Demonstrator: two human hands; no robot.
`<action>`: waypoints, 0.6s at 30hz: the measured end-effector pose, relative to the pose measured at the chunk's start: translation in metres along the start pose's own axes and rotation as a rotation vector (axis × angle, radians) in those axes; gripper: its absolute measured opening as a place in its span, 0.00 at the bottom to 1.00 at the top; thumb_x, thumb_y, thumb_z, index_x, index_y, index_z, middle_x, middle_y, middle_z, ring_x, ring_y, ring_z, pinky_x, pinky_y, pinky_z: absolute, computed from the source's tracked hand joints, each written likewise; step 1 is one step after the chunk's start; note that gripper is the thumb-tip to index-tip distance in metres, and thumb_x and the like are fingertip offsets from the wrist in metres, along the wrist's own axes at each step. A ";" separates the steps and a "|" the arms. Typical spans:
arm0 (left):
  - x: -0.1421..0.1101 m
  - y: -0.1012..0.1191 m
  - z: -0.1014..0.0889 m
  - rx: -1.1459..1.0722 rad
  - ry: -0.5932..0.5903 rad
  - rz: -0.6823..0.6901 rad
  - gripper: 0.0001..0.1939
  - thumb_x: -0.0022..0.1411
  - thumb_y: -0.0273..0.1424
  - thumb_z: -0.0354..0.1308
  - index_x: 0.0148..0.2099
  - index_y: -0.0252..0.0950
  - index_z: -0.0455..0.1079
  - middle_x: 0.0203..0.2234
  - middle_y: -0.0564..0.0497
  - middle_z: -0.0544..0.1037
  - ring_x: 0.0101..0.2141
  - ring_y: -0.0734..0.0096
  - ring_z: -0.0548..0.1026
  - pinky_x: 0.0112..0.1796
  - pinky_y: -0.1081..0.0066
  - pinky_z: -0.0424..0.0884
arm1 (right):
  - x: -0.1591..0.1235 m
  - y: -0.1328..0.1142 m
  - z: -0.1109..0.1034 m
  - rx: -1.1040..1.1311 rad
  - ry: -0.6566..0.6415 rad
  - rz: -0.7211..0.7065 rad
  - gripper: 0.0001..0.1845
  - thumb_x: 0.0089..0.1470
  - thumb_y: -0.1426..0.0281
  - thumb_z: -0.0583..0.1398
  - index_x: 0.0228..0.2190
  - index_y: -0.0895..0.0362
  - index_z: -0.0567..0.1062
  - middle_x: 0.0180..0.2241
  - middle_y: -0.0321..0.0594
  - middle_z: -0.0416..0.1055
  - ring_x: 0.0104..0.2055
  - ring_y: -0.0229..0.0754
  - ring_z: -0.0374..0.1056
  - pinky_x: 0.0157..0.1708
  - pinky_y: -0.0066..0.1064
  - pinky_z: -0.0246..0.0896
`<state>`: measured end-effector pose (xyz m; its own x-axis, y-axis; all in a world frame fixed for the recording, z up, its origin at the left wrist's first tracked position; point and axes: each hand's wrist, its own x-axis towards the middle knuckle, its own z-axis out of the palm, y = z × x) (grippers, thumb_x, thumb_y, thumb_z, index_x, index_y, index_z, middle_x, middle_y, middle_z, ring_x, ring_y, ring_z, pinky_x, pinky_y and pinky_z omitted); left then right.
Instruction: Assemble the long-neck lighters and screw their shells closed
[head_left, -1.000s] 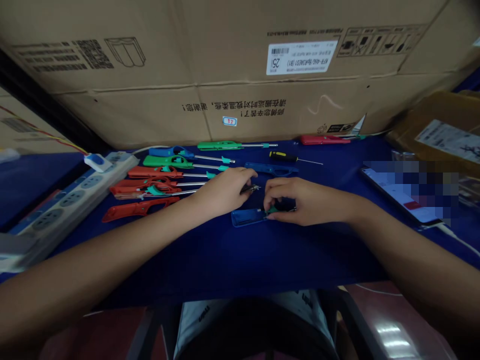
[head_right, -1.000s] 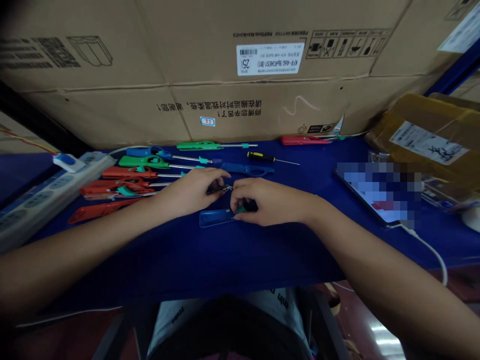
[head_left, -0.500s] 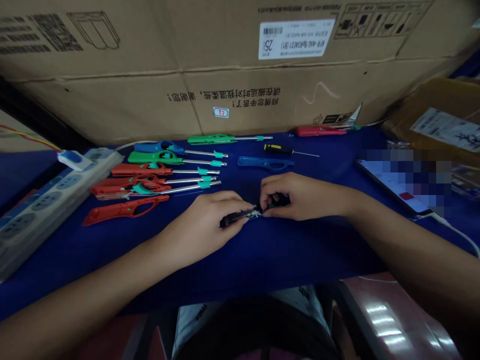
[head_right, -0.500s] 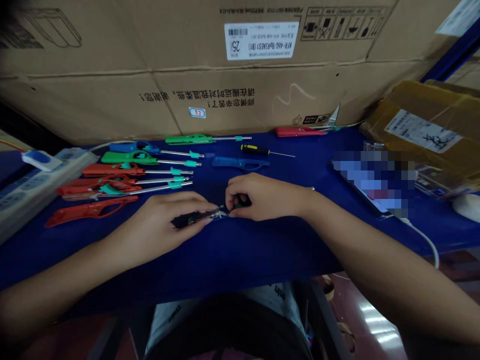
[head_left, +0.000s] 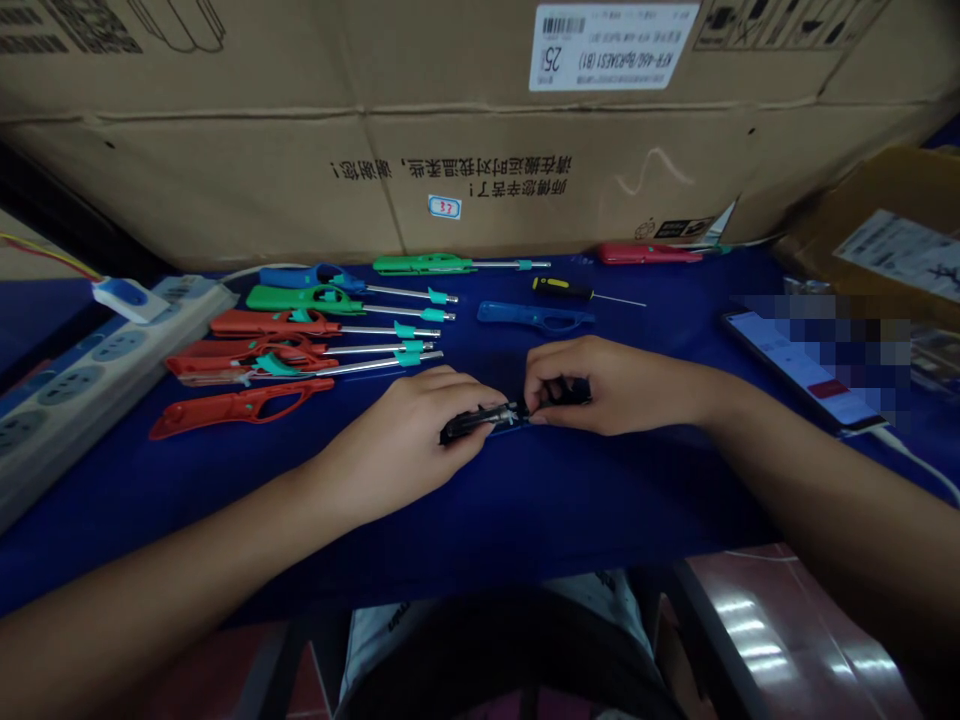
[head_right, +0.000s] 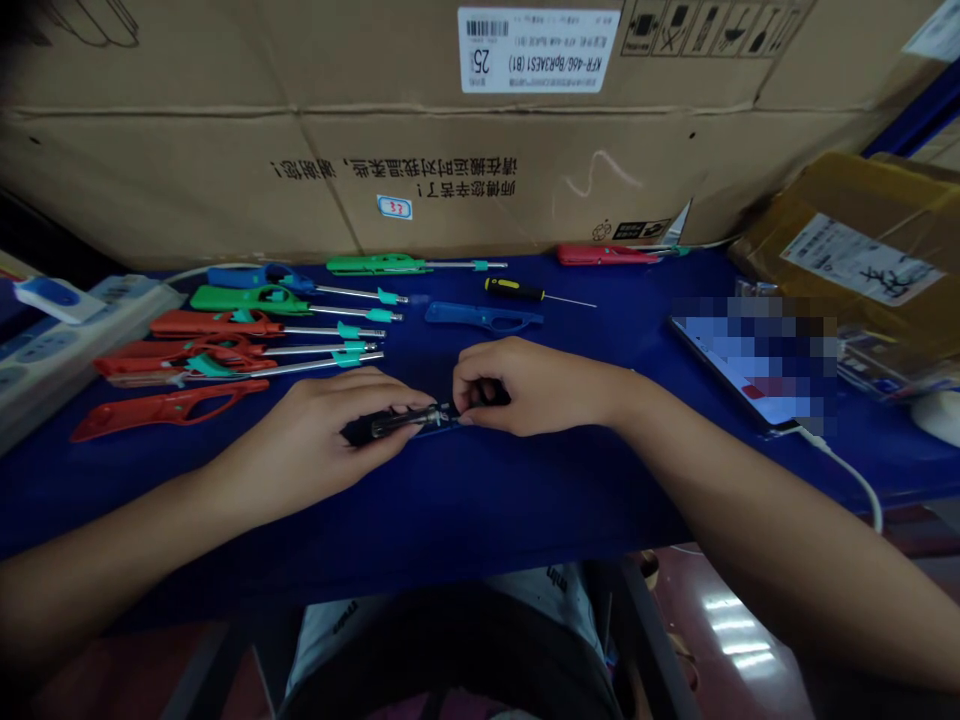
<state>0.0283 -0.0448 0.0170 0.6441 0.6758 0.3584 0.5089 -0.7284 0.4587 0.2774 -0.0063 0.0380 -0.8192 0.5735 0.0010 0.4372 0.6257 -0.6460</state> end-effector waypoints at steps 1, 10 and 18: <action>0.000 0.000 0.000 0.002 -0.004 0.005 0.12 0.65 0.23 0.60 0.50 0.36 0.76 0.40 0.52 0.82 0.41 0.69 0.79 0.44 0.71 0.74 | 0.000 0.000 0.000 -0.001 0.001 -0.001 0.03 0.58 0.74 0.62 0.35 0.57 0.76 0.36 0.37 0.73 0.35 0.36 0.67 0.37 0.29 0.63; -0.001 0.001 0.003 -0.021 0.007 0.000 0.13 0.65 0.23 0.60 0.51 0.36 0.76 0.41 0.52 0.81 0.41 0.71 0.80 0.44 0.73 0.74 | 0.000 0.000 0.001 -0.010 0.007 -0.016 0.04 0.58 0.77 0.61 0.36 0.58 0.77 0.35 0.37 0.72 0.34 0.36 0.67 0.36 0.28 0.63; -0.001 0.001 0.005 -0.043 0.007 -0.003 0.13 0.65 0.23 0.60 0.52 0.35 0.76 0.41 0.51 0.81 0.41 0.71 0.79 0.44 0.73 0.74 | 0.000 0.000 0.001 -0.018 0.005 -0.024 0.05 0.57 0.78 0.61 0.36 0.58 0.77 0.35 0.36 0.72 0.35 0.35 0.67 0.36 0.28 0.63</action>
<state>0.0313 -0.0467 0.0136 0.6386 0.6789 0.3625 0.4858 -0.7209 0.4942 0.2770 -0.0064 0.0371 -0.8278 0.5607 0.0202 0.4241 0.6489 -0.6317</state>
